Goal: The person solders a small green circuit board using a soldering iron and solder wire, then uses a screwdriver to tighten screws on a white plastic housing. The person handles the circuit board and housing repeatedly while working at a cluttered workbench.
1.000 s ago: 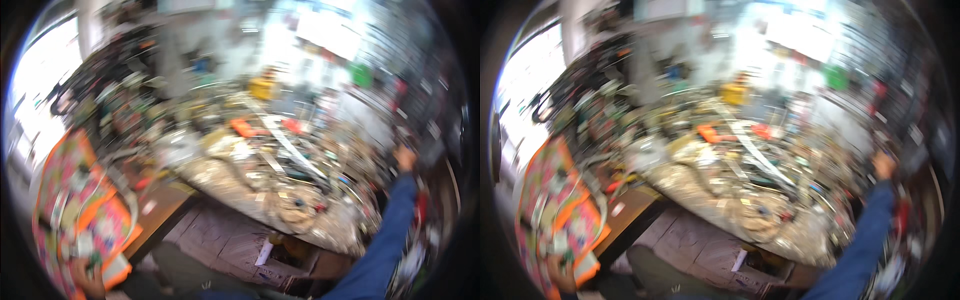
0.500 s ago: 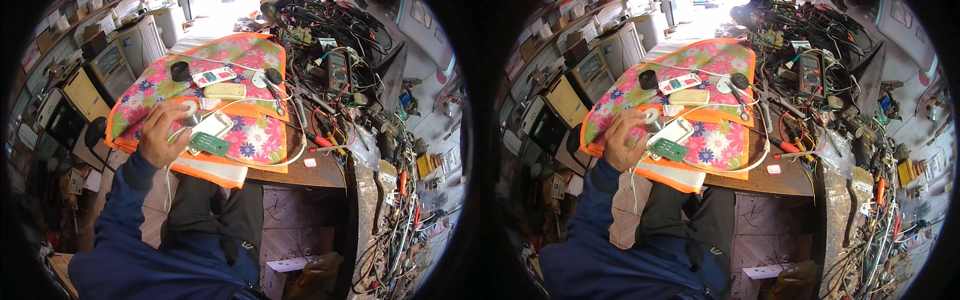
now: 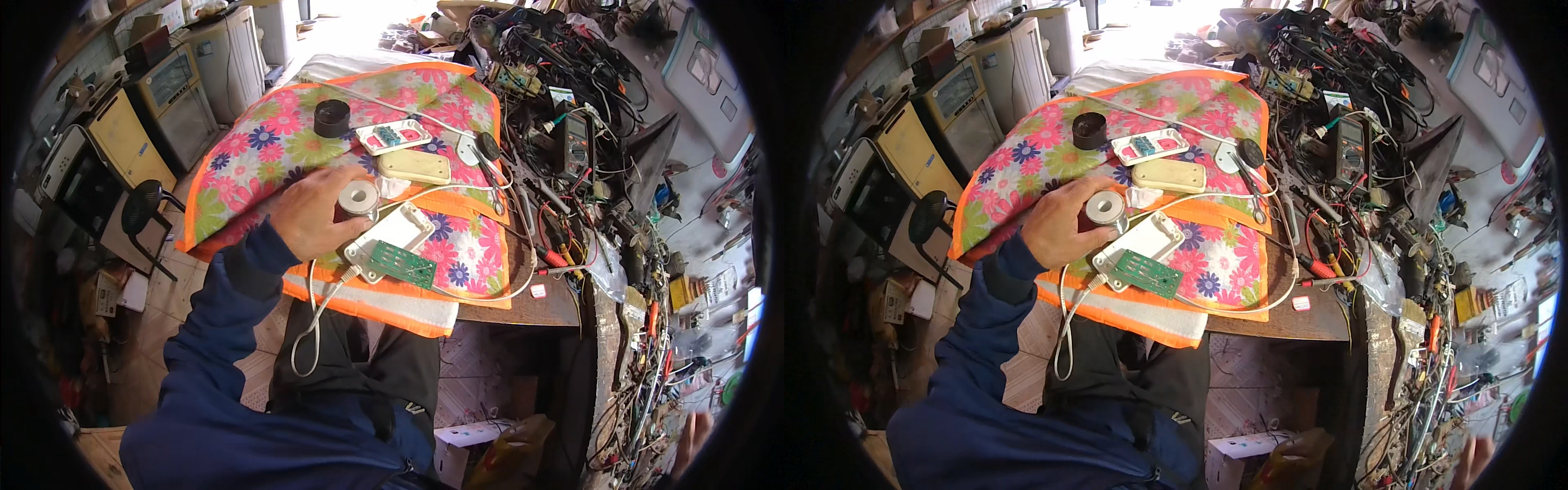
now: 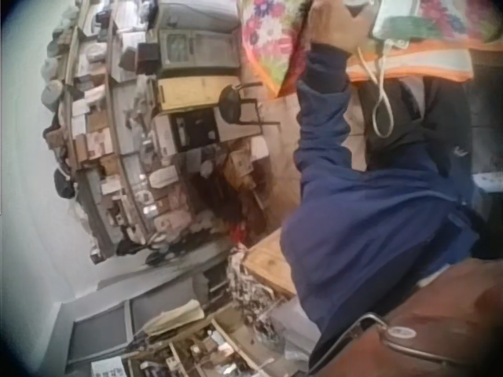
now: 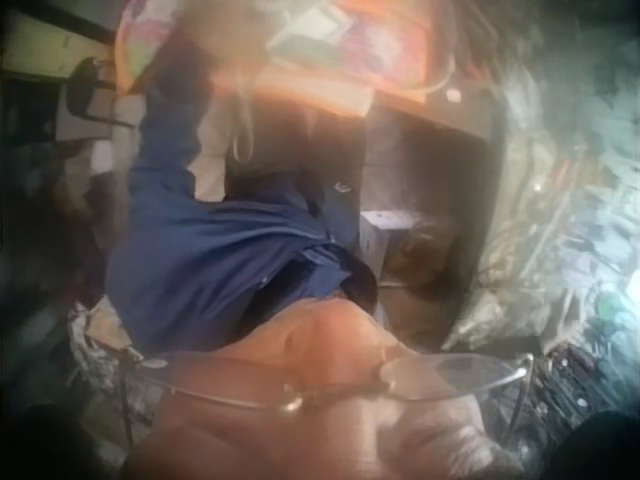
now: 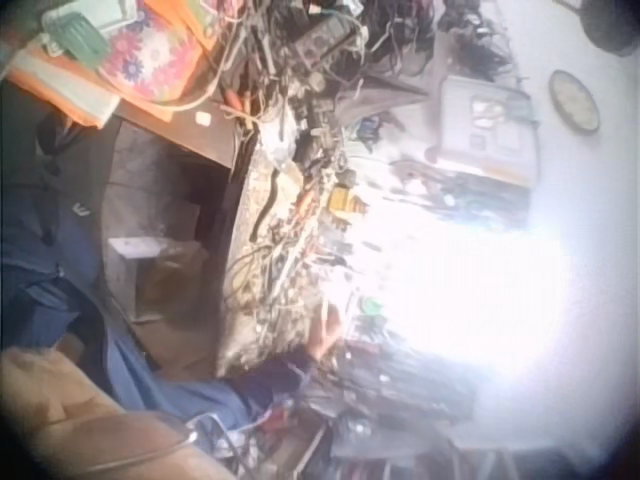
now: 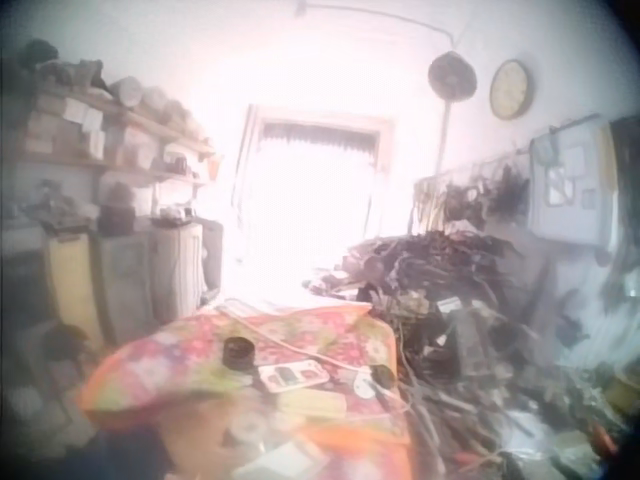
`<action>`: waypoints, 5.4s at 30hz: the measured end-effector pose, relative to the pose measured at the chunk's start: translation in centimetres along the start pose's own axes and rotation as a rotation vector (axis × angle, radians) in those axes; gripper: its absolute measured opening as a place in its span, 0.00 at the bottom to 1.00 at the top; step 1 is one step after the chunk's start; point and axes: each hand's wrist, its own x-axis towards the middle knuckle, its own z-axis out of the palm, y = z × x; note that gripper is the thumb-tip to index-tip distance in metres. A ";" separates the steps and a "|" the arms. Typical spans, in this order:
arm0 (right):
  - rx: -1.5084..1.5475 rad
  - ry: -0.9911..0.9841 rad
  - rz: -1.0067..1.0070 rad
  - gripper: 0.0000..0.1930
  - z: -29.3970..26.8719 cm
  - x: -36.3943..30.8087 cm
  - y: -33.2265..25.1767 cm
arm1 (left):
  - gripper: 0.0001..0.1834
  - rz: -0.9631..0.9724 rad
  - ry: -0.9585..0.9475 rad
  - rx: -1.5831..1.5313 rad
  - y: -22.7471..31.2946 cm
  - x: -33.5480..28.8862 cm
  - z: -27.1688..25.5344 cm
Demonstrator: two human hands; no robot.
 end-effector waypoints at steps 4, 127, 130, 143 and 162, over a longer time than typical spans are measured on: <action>0.181 -0.002 -0.476 0.04 6.9 -4.7 -26.1 | 0.34 0.093 0.046 -0.100 -0.8 0.4 1.4; 0.639 -0.436 -1.483 0.12 24.8 -4.1 -59.3 | 0.22 0.054 -0.291 -0.682 -0.8 -1.3 2.2; 0.627 -0.793 -1.281 0.13 24.4 -3.5 -60.6 | 0.23 0.022 -0.338 -0.716 -1.1 -1.2 2.1; 1.006 -1.169 -1.125 0.08 32.2 -2.4 -61.4 | 0.25 -0.110 -0.391 -0.764 0.1 -0.9 1.3; 1.111 -0.365 -1.224 0.06 31.9 -4.9 -60.8 | 0.15 -0.210 -0.606 -1.044 -0.4 6.9 1.0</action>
